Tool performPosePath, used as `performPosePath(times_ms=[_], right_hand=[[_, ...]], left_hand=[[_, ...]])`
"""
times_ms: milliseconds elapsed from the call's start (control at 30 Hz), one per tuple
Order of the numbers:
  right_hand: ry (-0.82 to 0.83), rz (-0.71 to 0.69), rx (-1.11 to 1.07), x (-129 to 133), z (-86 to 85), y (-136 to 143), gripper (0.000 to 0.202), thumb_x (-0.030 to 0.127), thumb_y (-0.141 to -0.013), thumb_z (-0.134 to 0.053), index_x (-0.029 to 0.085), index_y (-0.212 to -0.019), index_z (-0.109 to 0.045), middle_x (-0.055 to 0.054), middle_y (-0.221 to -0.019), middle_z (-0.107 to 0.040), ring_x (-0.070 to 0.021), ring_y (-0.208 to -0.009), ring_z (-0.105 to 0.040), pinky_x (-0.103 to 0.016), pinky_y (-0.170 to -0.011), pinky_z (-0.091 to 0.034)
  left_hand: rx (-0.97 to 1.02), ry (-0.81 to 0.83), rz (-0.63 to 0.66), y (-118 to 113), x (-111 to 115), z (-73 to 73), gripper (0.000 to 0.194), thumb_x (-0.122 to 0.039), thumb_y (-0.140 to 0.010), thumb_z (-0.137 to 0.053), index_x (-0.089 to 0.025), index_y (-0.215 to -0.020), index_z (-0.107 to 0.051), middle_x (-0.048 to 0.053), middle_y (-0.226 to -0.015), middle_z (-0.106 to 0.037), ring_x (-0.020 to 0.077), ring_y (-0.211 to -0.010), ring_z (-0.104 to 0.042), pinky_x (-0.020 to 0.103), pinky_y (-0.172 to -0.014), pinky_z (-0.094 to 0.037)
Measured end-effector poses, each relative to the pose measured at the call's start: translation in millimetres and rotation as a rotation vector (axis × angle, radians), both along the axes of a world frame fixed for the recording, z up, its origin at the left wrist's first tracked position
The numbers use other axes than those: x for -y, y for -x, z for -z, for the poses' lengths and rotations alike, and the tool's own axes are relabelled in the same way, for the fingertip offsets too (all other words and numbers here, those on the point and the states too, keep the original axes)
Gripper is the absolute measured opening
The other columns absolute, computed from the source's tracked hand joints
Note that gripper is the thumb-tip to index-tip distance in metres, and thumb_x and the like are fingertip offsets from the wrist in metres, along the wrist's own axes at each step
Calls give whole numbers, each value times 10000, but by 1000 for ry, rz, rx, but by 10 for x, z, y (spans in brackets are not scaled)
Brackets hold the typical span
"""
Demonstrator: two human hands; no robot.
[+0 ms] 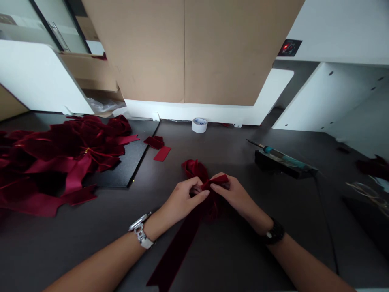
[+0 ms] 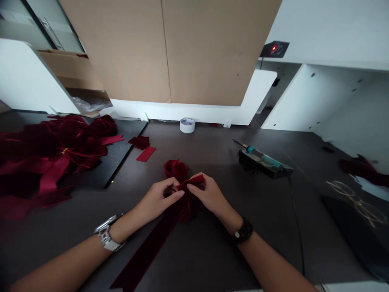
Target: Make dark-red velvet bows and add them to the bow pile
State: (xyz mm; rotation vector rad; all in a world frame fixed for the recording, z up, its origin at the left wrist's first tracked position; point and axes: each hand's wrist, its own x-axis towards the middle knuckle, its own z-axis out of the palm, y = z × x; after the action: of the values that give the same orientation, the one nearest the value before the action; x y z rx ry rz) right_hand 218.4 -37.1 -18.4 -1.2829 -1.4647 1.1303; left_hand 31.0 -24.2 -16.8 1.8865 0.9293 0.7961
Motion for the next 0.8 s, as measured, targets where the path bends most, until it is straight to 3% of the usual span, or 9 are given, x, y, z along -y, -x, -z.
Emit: performPosePath(times_ms=[367, 533, 800], right_hand=[[-54, -28, 27, 12, -20, 32, 148, 297, -751, -652, 172, -810, -597, -31, -819, -634, -153, -795, -597, -295, -759, -471], [12, -16, -24, 16, -20, 36, 185, 327, -732, -672, 171, -805, -605, -27, -810, -635, -155, -793, -591, -299, -764, -463], [168, 19, -141, 24, -26, 63, 256, 368, -658, -719, 163, -750, -597, -25, -790, -633, -156, -769, -565, -297, -740, -441]], left_hand=[[-140, -232, -25, -4, 57, -63, 124, -235, -895, -486, -177, -791, -523, 1, -768, -590, 131, -709, -530, 244, -688, -404], [-150, -347, -40, 3, 57, -51, 92, -204, -885, -493, -177, -804, -528, 17, -792, -596, 146, -749, -543, 259, -720, -412], [-151, -394, -20, 18, 61, -20, 131, -199, -904, -475, -170, -783, -518, 14, -770, -576, 142, -749, -523, 260, -712, -389]])
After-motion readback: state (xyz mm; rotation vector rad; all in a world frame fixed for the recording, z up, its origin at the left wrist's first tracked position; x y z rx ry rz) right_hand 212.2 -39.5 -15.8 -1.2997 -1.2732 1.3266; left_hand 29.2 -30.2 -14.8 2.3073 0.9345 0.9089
